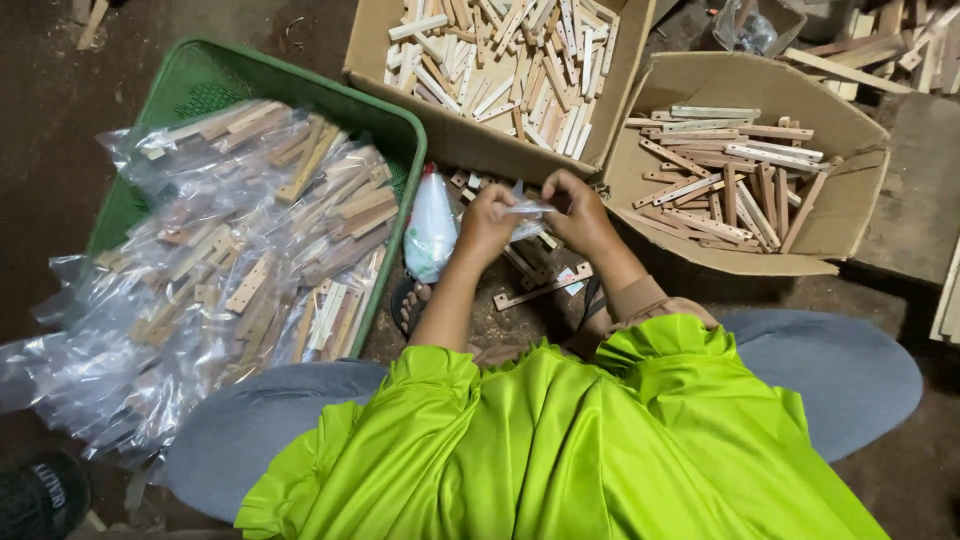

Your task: The person picks up wooden pieces from boxes and places them into plastic bags by hand.

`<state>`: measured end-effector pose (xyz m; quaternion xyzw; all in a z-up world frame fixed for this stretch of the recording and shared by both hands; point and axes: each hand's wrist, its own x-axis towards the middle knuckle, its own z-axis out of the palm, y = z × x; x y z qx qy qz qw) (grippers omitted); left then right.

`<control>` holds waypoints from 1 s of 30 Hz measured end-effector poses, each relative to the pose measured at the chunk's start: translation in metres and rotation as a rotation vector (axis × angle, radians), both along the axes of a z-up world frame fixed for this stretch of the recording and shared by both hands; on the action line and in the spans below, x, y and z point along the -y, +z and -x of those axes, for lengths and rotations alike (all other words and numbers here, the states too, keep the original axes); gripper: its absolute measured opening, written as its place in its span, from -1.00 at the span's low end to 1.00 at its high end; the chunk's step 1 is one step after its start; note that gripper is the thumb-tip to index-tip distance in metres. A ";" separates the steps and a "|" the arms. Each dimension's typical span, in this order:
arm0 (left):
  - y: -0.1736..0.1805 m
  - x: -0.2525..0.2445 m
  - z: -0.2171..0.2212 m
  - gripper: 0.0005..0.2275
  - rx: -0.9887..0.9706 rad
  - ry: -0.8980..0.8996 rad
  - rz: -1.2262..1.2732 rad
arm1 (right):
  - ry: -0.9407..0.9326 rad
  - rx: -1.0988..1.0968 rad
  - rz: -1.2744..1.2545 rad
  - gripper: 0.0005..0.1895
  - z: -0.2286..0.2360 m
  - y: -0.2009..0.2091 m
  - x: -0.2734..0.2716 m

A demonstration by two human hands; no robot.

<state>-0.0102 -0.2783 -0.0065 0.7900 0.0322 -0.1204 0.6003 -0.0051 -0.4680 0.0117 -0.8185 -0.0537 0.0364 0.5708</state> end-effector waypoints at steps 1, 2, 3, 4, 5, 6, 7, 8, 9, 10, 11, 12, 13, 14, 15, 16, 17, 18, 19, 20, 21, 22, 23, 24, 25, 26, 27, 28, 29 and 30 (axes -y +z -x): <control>0.004 -0.006 0.000 -0.83 0.002 -0.006 0.005 | -0.006 0.002 0.005 -0.70 0.004 0.008 -0.005; 0.007 -0.012 -0.001 -0.83 -0.032 0.044 -0.014 | 0.073 0.047 0.060 -0.74 0.008 0.015 -0.010; 0.010 -0.019 0.001 -0.82 -0.068 0.094 -0.036 | 0.152 0.088 0.112 -0.73 0.013 0.022 -0.016; 0.008 -0.016 0.002 -0.82 -0.070 0.088 -0.033 | 0.147 0.086 0.115 -0.73 0.016 0.030 -0.019; 0.007 -0.015 0.001 -0.83 -0.125 0.117 -0.069 | 0.179 0.102 0.219 -0.72 0.017 0.037 -0.023; 0.005 -0.014 0.000 -0.85 -0.180 0.147 -0.104 | 0.211 0.117 0.323 -0.71 0.018 0.045 -0.026; 0.007 -0.012 0.000 -0.85 -0.181 0.137 -0.106 | 0.201 0.114 0.323 -0.71 0.017 0.045 -0.024; 0.008 -0.010 0.000 -0.84 -0.193 0.136 -0.108 | 0.231 0.078 0.427 -0.72 0.015 0.045 -0.022; 0.008 -0.009 0.001 -0.83 -0.208 0.140 -0.110 | 0.265 0.040 0.530 -0.72 0.014 0.045 -0.021; 0.019 -0.005 0.004 -0.83 -0.212 0.133 -0.112 | 0.259 0.033 0.530 -0.72 0.009 0.048 -0.016; 0.030 -0.001 0.007 -0.83 -0.227 0.138 -0.110 | 0.317 -0.034 0.371 -0.69 0.004 0.051 -0.010; 0.041 0.002 0.009 -0.82 -0.242 0.143 -0.109 | 0.373 -0.098 0.210 -0.64 -0.002 0.055 -0.003; 0.053 0.002 0.012 -0.82 -0.245 0.137 -0.112 | 0.367 -0.102 0.207 -0.64 -0.011 0.056 0.023; 0.065 0.001 0.014 -0.82 -0.219 0.147 -0.137 | 0.191 -0.112 0.051 -0.77 -0.020 0.057 0.049; 0.078 -0.001 0.016 -0.80 -0.191 0.162 -0.161 | 0.019 -0.119 -0.102 -0.87 -0.031 0.059 0.074; 0.088 -0.002 0.016 -0.80 -0.193 0.161 -0.162 | 0.018 -0.121 -0.103 -0.87 -0.039 -0.003 0.111; 0.098 -0.004 0.015 -0.74 -0.146 0.189 -0.146 | -0.090 -0.172 0.292 -0.85 -0.051 -0.057 0.154; 0.109 -0.005 0.015 -0.64 -0.099 0.217 -0.129 | -0.200 -0.217 0.688 -0.83 -0.070 -0.104 0.198; 0.113 -0.005 0.016 -0.64 -0.100 0.218 -0.131 | -0.199 -0.218 0.686 -0.83 -0.056 -0.094 0.197; 0.117 -0.005 0.017 -0.64 -0.121 0.239 -0.115 | -0.099 -0.409 0.771 -0.74 -0.041 -0.084 0.196; 0.120 -0.004 0.017 -0.63 -0.137 0.262 -0.096 | 0.005 -0.593 0.853 -0.62 -0.031 -0.073 0.196; 0.102 -0.007 0.010 -0.63 -0.132 0.265 -0.095 | 0.006 -0.588 0.854 -0.62 -0.023 -0.125 0.191; 0.083 -0.011 0.005 -0.67 -0.148 0.291 -0.074 | 0.062 -0.612 0.914 -0.54 -0.022 -0.174 0.201; 0.065 -0.016 0.000 -0.71 -0.164 0.317 -0.053 | 0.119 -0.636 0.973 -0.45 -0.033 -0.219 0.231; 0.060 -0.018 -0.002 -0.71 -0.163 0.328 -0.055 | 0.129 -0.630 0.973 -0.45 -0.038 -0.214 0.228; 0.055 -0.019 -0.004 -0.76 -0.124 0.307 -0.115 | 0.143 -0.627 1.003 -0.49 -0.043 -0.209 0.226; 0.050 -0.022 -0.001 -0.79 -0.094 0.279 -0.177 | 0.157 -0.634 1.030 -0.53 -0.039 -0.205 0.222; 0.056 -0.020 0.002 -0.79 -0.101 0.284 -0.183 | 0.167 -0.637 1.026 -0.53 -0.036 -0.192 0.216; 0.062 -0.018 0.001 -0.83 -0.088 0.311 -0.221 | 0.183 -0.690 1.038 -0.54 -0.038 -0.176 0.213; 0.069 -0.014 -0.001 -0.86 -0.076 0.337 -0.260 | 0.199 -0.743 1.050 -0.54 -0.041 -0.159 0.209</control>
